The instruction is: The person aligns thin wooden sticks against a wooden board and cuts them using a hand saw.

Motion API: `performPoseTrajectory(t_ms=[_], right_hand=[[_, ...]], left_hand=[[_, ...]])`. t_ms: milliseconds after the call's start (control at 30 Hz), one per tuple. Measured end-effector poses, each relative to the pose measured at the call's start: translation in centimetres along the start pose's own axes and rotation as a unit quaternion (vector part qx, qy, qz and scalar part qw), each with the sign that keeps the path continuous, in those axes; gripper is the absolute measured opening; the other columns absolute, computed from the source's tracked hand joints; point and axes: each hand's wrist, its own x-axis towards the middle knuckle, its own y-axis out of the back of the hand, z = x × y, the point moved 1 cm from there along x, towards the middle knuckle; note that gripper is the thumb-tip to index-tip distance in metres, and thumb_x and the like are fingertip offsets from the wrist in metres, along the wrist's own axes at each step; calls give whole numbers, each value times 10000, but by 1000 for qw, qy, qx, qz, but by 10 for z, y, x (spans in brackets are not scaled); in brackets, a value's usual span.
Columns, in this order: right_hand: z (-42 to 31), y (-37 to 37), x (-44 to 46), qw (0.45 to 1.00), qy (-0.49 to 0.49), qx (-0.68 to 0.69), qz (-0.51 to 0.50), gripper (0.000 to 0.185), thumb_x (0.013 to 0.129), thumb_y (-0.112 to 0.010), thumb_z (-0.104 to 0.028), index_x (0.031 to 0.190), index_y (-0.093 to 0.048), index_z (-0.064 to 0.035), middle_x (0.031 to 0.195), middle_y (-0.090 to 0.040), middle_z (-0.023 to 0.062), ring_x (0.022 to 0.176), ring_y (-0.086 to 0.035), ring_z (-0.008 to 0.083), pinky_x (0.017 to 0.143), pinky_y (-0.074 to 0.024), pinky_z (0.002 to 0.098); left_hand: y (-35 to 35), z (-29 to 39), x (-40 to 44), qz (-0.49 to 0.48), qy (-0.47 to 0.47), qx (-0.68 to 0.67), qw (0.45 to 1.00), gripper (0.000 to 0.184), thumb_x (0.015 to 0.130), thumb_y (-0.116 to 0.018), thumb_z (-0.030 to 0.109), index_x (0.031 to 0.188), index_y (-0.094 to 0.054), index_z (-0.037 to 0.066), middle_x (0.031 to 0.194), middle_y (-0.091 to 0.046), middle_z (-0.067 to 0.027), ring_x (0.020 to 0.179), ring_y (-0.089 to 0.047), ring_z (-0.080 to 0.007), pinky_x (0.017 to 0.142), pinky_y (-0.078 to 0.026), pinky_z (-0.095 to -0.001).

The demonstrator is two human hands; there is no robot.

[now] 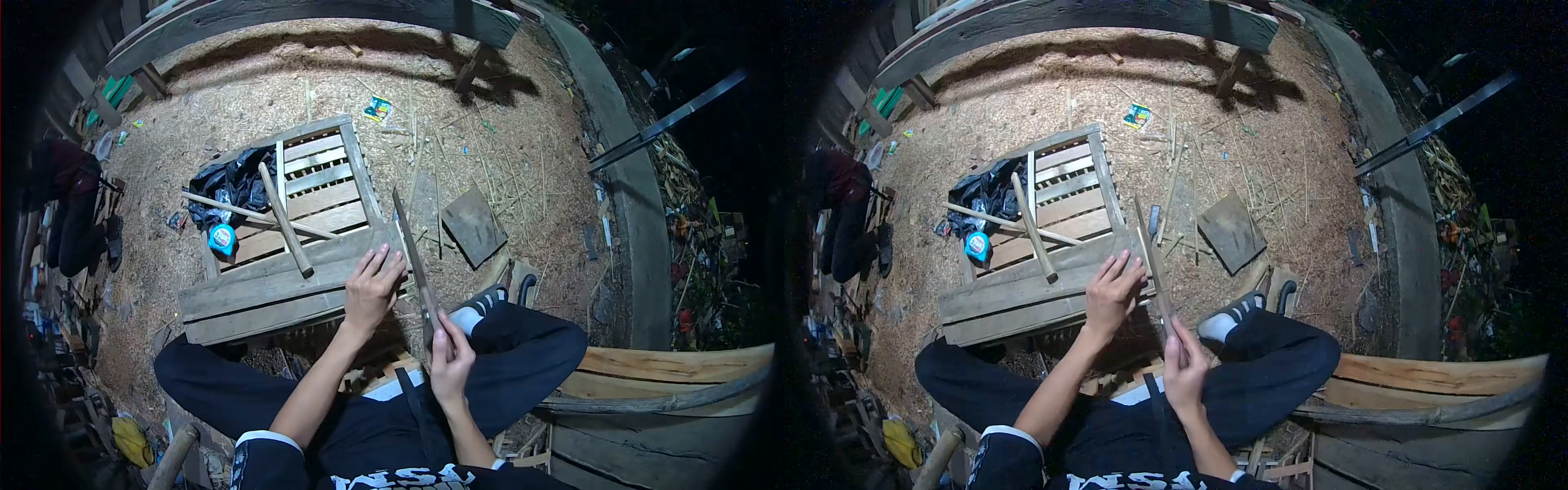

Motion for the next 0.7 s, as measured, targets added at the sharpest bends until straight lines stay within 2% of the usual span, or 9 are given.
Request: performPoseTrajectory(t_ms=[100, 167, 233, 367, 400, 533, 633, 700], right_hand=[[4, 16, -28, 999, -41, 0, -2, 362, 1064, -617, -137, 1353, -655, 77, 1226, -731, 129, 1001, -651, 125, 892, -512, 262], [-1, 5, -12, 999, -29, 15, 9, 359, 1069, -598, -132, 1348, -649, 88, 1235, -732, 148, 1049, -667, 150, 933, -516, 279], [-9, -8, 7, 1000, -6, -20, -5, 348, 1039, -591, -68, 1346, -655, 83, 1305, -714, 221, 1227, -685, 265, 1061, -519, 380], [3, 17, -26, 999, -4, -27, -21, 358, 1051, -600, -78, 1374, -643, 69, 1310, -712, 207, 1213, -682, 239, 1026, -532, 346], [-4, 23, -29, 996, -83, -11, -35, 364, 1061, -598, -84, 1387, -629, 75, 1339, -696, 216, 1244, -666, 243, 1031, -530, 343], [-10, -10, 6, 999, -28, -2, -26, 359, 1065, -584, -77, 1386, -627, 78, 1377, -674, 235, 1305, -638, 259, 1063, -519, 367], [1, 7, -22, 1000, -19, 1, -21, 355, 1068, -581, -81, 1376, -629, 86, 1373, -675, 235, 1299, -642, 267, 1069, -515, 370], [10, 19, -37, 996, -89, 17, -17, 342, 1062, -594, -86, 1348, -645, 96, 1339, -691, 243, 1289, -648, 273, 1076, -508, 369]], left_hand=[[-6, -1, -4, 16, -4, 6, 1000, 260, 908, -766, 173, 1154, -761, 87, 1258, -760, -82, 1291, -656, -318, 1101, -511, -470], [-8, -2, -5, 20, 3, -4, 1000, 279, 890, -766, 146, 1163, -754, 89, 1268, -756, -86, 1306, -646, -315, 1094, -521, -466], [-5, -2, -4, 6, 0, -3, 1000, 286, 871, -770, 124, 1155, -757, 97, 1278, -753, -80, 1313, -644, -304, 1109, -512, -460], [-5, -3, -5, 7, -2, 3, 1000, 307, 856, -774, 112, 1163, -755, 97, 1285, -750, -80, 1315, -643, -300, 1123, -501, -450], [-7, -2, -6, 16, -3, 2, 1000, 308, 853, -773, 105, 1160, -755, 95, 1288, -749, -79, 1307, -648, -301, 1125, -500, -453], [-4, 0, -4, 6, 8, 0, 1000, 291, 845, -775, 93, 1136, -765, 94, 1283, -753, -79, 1284, -664, -304, 1123, -501, -456], [-6, -1, -4, 17, 18, -21, 999, 287, 843, -776, 91, 1130, -764, 95, 1270, -757, -86, 1282, -664, -310, 1120, -503, -462], [-8, -1, -1, 25, 11, -13, 1000, 272, 848, -775, 96, 1120, -763, 93, 1255, -762, -94, 1277, -666, -314, 1114, -506, -468]])
